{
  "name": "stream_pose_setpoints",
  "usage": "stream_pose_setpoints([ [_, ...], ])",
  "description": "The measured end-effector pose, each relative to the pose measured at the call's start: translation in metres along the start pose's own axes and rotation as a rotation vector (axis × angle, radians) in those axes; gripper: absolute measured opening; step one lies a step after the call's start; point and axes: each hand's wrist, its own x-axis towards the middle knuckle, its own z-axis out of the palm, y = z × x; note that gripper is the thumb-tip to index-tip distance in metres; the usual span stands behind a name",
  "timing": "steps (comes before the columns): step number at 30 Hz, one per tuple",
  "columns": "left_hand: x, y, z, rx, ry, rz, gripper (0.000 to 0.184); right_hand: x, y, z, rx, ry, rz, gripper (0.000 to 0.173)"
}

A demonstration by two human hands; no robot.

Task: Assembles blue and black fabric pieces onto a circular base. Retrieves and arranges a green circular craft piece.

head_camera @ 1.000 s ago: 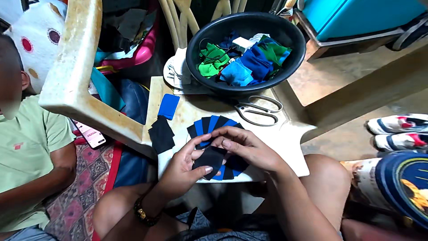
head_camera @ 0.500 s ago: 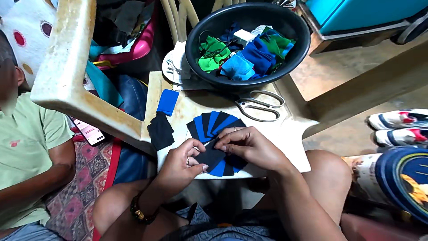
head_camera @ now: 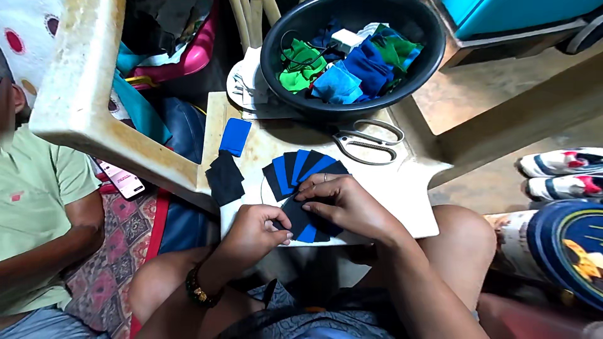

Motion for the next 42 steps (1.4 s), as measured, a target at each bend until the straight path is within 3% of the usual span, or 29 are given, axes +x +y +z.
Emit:
stream_pose_setpoints([
  [8, 0.001, 0.001, 0.0, 0.074, -0.008, -0.01, 0.007, 0.002, 0.002, 0.002, -0.033, -0.002, -0.016, 0.012],
  [13, 0.0, 0.003, -0.012, 0.057, -0.045, -0.051, 0.017, 0.002, 0.003, 0.002, -0.04, -0.001, -0.022, 0.012],
  [19, 0.0, 0.004, -0.022, 0.03, 0.016, -0.132, 0.012, 0.002, 0.006, 0.002, -0.048, -0.003, -0.041, 0.012],
  [30, 0.004, -0.007, -0.009, 0.445, 0.11, 0.019, 0.014, 0.003, 0.006, 0.002, -0.059, -0.004, -0.053, 0.011],
  [42, 0.003, -0.005, -0.01, 0.392, 0.085, 0.005, 0.01, 0.003, 0.005, 0.003, -0.055, -0.001, -0.045, 0.012],
])
